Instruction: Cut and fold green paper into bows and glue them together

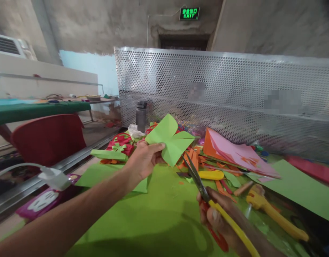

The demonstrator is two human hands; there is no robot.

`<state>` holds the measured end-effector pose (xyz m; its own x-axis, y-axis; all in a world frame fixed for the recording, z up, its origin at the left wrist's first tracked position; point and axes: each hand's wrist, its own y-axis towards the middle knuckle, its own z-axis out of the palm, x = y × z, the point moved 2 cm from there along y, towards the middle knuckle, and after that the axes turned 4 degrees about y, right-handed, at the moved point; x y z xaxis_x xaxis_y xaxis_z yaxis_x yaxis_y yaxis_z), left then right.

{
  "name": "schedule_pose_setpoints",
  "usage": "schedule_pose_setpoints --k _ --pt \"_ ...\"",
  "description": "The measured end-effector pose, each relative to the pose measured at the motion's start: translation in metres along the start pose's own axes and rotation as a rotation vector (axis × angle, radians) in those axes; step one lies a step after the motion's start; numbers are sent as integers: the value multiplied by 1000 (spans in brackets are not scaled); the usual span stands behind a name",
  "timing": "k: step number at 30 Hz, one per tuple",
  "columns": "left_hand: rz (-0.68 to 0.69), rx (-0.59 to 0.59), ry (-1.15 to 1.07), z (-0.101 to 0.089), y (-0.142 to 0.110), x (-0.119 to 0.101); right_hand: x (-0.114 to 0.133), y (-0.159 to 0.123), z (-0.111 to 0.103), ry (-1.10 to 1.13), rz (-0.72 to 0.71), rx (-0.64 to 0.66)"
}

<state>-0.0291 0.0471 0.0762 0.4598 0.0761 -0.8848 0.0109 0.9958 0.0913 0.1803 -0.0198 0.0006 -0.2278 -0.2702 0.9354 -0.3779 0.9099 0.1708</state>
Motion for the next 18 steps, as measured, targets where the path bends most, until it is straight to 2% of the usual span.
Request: schedule_pose_setpoints --k 5,12,18 --pt "-84 -6 42 -6 3 5 13 2 -16 2 46 56" --pt "-229 67 129 -11 1 27 19 7 -28 -33 25 12" --pt "-349 87 144 -21 -9 49 20 13 -30 12 36 -203"
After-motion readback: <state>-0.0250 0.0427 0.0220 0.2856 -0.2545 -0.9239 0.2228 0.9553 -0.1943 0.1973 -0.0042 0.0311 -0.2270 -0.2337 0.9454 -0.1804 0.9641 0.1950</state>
